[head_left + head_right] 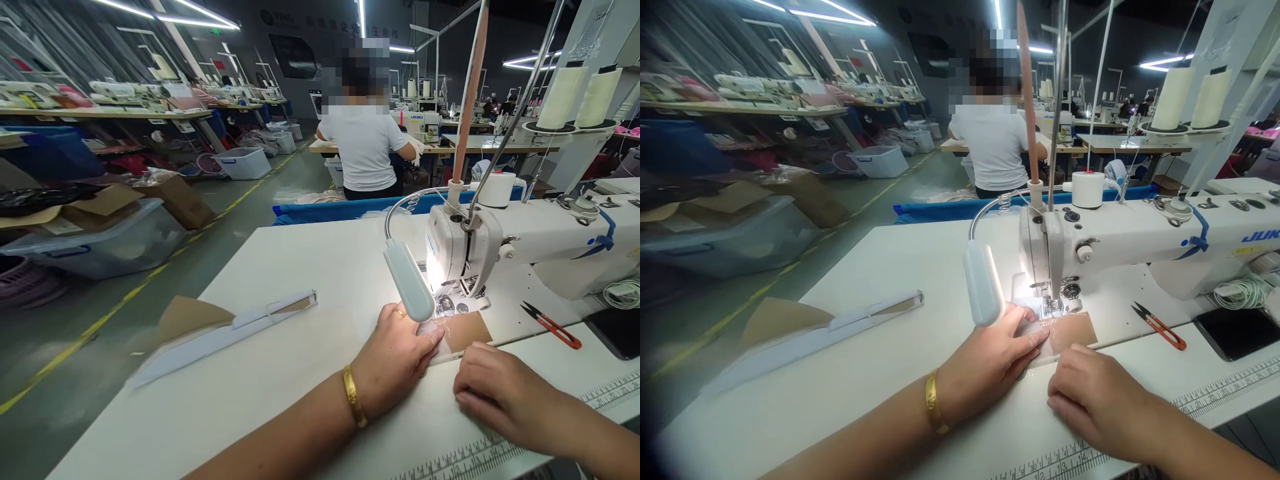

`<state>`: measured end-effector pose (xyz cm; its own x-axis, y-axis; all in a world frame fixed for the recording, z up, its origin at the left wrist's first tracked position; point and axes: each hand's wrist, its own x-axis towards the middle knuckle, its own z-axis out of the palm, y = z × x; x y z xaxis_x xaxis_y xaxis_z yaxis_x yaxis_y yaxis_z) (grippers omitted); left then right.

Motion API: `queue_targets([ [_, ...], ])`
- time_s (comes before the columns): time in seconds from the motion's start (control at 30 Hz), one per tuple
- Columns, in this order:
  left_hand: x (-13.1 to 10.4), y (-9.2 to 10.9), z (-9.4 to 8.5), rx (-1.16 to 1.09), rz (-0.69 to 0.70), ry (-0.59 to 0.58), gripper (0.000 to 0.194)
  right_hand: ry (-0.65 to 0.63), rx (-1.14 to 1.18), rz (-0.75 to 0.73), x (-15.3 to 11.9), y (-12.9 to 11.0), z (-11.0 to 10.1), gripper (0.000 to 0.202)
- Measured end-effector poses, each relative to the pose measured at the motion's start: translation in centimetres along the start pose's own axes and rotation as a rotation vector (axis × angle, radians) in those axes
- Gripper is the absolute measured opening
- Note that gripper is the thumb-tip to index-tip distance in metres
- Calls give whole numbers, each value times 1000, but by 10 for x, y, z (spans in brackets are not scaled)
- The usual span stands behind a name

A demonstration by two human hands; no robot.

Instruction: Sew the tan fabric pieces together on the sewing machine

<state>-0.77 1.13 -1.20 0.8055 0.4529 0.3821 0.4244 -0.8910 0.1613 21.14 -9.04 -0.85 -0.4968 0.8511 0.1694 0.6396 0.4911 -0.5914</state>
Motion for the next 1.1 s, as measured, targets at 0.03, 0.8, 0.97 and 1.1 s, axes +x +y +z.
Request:
queue_targets([
  [0.03,0,0,0,-8,-3,-3,27,9,6,-17,3,3,-4,16],
  [0.8,7,-17,-2,-85,-78,-82,16,212,-206,-17,25,26,15,24],
  [0.97,8,-19,-1,-103,-84,-83,15,213,-216,5,24,27,16,26],
  [1.1,8,-20,-1,-98,-83,-73,14,206,-220,19,23,27,16,30],
])
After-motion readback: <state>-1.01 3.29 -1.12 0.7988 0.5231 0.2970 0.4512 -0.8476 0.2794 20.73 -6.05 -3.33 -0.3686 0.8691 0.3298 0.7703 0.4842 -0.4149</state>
